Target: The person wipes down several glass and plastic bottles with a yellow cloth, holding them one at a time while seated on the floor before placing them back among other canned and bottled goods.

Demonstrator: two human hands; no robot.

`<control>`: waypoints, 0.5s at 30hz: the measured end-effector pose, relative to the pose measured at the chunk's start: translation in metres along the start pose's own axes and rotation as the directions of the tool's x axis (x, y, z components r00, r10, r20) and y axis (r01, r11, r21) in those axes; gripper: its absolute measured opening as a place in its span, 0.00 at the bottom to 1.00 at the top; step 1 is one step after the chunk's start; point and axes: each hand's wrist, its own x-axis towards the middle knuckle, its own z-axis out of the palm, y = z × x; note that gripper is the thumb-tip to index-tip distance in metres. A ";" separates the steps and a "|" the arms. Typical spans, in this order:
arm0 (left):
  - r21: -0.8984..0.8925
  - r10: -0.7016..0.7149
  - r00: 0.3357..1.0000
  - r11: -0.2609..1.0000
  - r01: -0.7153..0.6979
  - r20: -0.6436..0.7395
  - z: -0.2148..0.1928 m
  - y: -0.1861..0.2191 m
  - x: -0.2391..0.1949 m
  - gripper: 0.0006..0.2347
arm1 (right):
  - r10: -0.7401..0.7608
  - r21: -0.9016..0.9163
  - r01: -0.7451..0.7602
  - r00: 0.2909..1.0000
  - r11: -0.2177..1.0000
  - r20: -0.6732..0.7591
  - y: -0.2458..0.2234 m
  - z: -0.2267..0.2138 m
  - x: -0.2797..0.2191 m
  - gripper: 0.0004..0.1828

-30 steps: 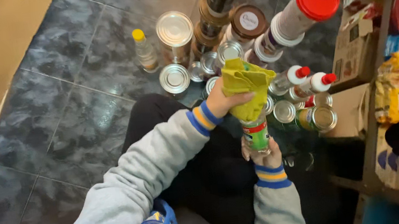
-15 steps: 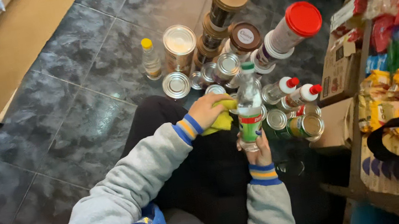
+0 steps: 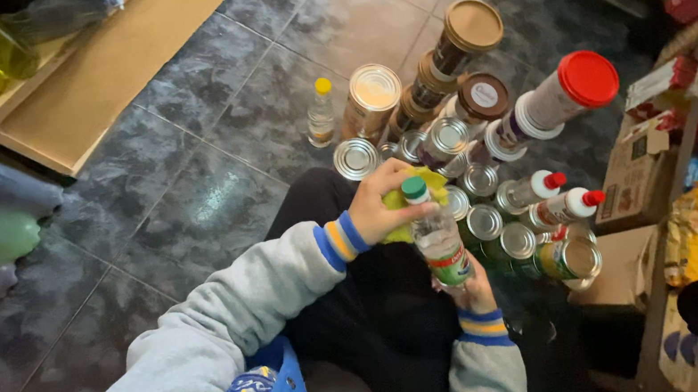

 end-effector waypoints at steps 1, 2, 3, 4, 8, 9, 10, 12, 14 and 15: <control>0.004 0.003 1.000 1.000 -0.003 -0.006 -0.004 0.015 0.004 0.16 | 0.002 0.001 -0.002 1.000 1.000 0.008 -0.002 0.005 0.001 0.44; 0.016 0.068 0.998 0.998 -0.067 -0.007 -0.009 0.028 0.009 0.17 | 0.012 0.033 -0.016 0.994 0.999 0.112 -0.003 0.009 0.003 0.50; 0.029 0.131 0.991 0.991 -0.131 -0.006 -0.013 0.042 0.013 0.17 | 0.020 0.064 -0.035 0.976 0.997 0.215 -0.004 0.013 0.006 0.56; 0.034 0.131 0.991 0.991 -0.131 -0.011 -0.024 0.058 0.022 0.17 | 0.023 0.066 -0.039 0.975 0.997 0.220 -0.009 0.009 0.006 0.56; 0.334 0.356 0.935 0.882 -0.334 -0.005 -0.068 0.105 0.052 0.18 | 0.142 -0.132 -0.138 0.990 0.982 0.019 -0.022 0.006 0.002 0.54; 0.433 0.416 0.909 0.816 -0.382 0.017 -0.081 0.113 0.060 0.19 | 0.079 -0.149 -0.076 0.997 0.986 0.015 -0.024 0.010 0.004 0.54; 0.439 0.412 0.911 0.816 -0.376 0.014 -0.091 0.100 0.072 0.19 | 0.085 -0.146 -0.082 0.996 0.986 0.018 -0.025 0.012 0.004 0.54; 0.591 0.487 0.873 0.698 -0.404 0.021 -0.112 0.075 0.095 0.19 | 0.046 -0.143 -0.049 0.999 0.988 -0.020 -0.029 0.015 0.006 0.51; 0.649 0.409 0.911 0.682 -0.339 0.046 -0.136 0.086 0.101 0.24 | 0.075 -0.159 -0.082 0.996 0.984 -0.050 -0.039 0.031 0.004 0.47; 0.700 0.327 0.942 0.657 -0.279 0.068 -0.147 0.093 0.106 0.30 | 0.098 -0.176 -0.111 0.992 0.978 -0.082 -0.045 0.039 0.004 0.43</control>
